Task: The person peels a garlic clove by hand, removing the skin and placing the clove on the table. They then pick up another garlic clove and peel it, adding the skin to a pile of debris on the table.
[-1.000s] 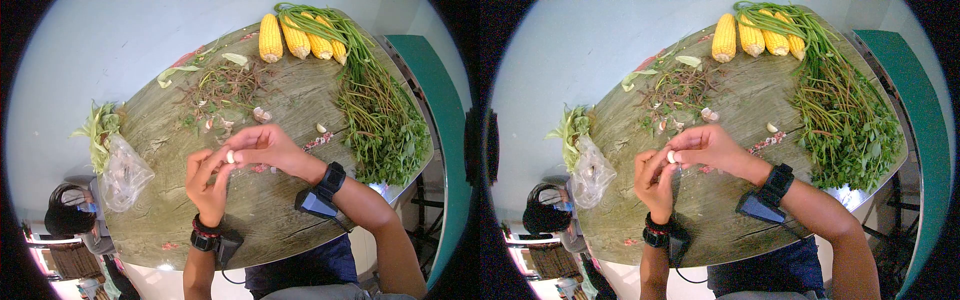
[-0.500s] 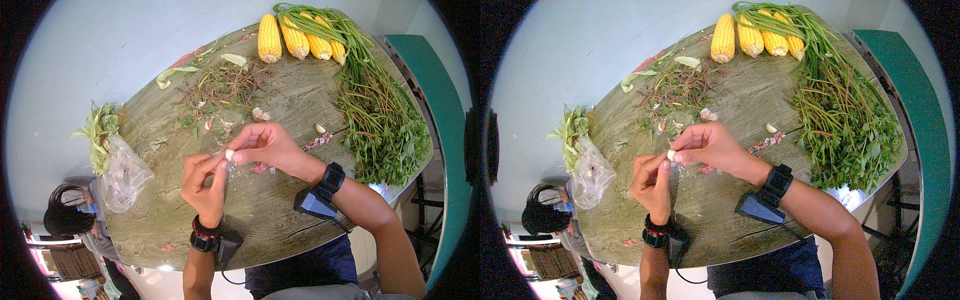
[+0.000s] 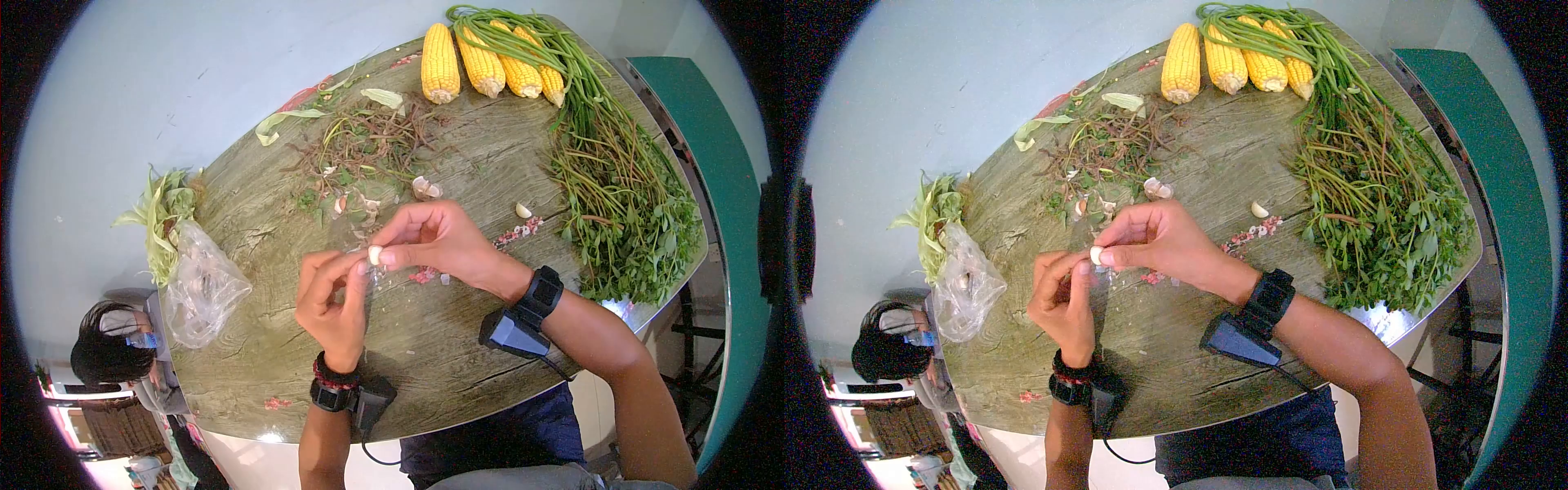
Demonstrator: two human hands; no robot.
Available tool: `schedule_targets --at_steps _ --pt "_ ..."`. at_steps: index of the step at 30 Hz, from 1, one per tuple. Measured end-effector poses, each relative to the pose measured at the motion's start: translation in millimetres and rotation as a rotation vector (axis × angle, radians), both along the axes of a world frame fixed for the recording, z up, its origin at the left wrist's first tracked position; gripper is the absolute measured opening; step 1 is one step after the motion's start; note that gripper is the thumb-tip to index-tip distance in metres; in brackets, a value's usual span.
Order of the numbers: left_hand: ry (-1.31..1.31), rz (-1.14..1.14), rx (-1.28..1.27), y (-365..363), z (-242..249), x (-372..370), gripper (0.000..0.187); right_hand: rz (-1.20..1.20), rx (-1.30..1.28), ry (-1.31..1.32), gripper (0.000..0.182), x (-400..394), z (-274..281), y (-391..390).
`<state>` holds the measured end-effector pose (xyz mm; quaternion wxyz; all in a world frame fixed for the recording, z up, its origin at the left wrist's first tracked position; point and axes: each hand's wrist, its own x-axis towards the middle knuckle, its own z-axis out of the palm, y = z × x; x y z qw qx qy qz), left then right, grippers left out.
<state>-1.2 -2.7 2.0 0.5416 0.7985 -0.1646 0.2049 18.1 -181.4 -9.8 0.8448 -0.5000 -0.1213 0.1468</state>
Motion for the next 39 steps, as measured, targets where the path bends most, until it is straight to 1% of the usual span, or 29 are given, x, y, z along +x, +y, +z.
schedule_targets --at_steps 2,5,8,11,14,23,26,29,32,35,39 --pt "0.015 -0.002 -0.021 -3 3 -3 0.024 -0.031 -0.035 -0.057 0.017 1 -6 2" --pt "0.007 -0.052 0.027 -6 5 -2 0.03 -0.004 -0.084 -0.015 0.017 1 -2 1" --pt "-0.006 -0.049 0.055 2 -2 0 0.028 -0.004 -0.083 -0.026 0.019 2 -4 2" --pt "0.07 -0.042 -0.092 0 -4 1 0.025 -0.018 -0.038 -0.072 0.02 0 3 2" --pt "0.078 -0.063 -0.129 0 -4 1 0.022 0.027 -0.108 -0.026 0.02 -1 3 -1" --pt "0.182 -0.097 -0.203 -1 -5 0 0.015 0.025 -0.151 -0.022 0.022 -1 5 -2" --pt "0.204 -0.096 -0.226 -1 -3 1 0.015 -0.047 -0.037 -0.214 0.025 2 -9 6" --pt "0.306 -0.107 -0.282 -2 0 -1 0.014 -0.032 -0.118 -0.13 0.026 0 -3 2" --pt "0.316 -0.12 -0.283 -3 -2 1 0.014 -0.051 -0.172 -0.132 0.024 -1 2 1" --pt "0.313 -0.115 -0.27 -2 -3 0 0.013 -0.074 -0.149 -0.2 0.024 0 -2 2" --pt "0.3 -0.11 -0.222 0 -4 0 0.012 -0.083 -0.146 -0.218 0.024 1 -2 3"
